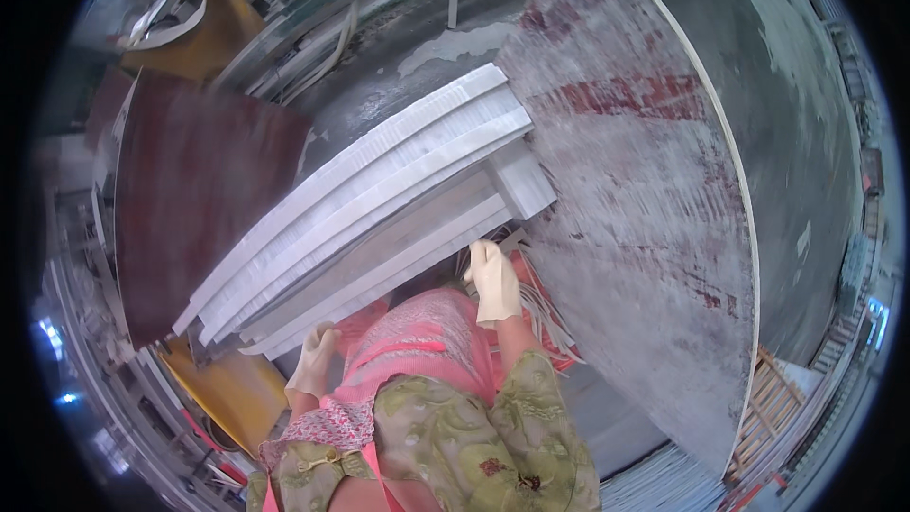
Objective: The person repeatedly picks up rectangular white plasterboard pieces from a conveyor belt and stacks them on a nearby surface. The person also briefly moves a red plastic stool and a yellow dustpan to clear space before resuming stacking.
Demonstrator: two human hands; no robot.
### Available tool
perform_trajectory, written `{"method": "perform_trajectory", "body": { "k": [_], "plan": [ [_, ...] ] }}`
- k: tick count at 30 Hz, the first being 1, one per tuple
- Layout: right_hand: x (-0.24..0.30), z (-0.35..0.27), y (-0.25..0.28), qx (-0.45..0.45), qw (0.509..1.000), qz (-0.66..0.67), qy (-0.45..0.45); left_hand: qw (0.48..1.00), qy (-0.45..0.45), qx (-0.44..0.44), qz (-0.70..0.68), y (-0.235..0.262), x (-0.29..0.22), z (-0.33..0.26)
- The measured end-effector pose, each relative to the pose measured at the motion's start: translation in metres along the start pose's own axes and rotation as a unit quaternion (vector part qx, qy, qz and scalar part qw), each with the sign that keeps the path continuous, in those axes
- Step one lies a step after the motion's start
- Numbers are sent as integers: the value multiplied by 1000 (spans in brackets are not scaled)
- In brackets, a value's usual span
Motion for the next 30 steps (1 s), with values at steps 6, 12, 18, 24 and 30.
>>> {"method": "perform_trajectory", "body": {
  "k": [6, 12, 18, 24, 30],
  "plan": [
    [163, 50, -7, -85, 892, -162, 413, 992, -58, -66, -94, 38, 89, 11],
    [169, 73, -85, -78, 736, -324, 590, 980, -159, -114, 23, 64, 73, -9],
    [146, 112, -72, -32, 702, -407, 584, 966, -94, -228, -79, 60, 127, -40],
    [146, 137, -72, 15, 683, -380, 624, 944, 23, -315, -97, 40, 220, -61],
    [174, 108, -86, 46, 656, -459, 597, 930, 86, -334, -123, 42, 286, -72]
  ]
}}
Point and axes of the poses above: each hand's wrist, its own z-axis towards the middle knuckle, its own y-axis out of the back of the hand, x = y × z, the point moved 4 cm from there along z, towards the middle knuckle, and after that the axes turned 2 degrees about -z, right-handed, at the moved point
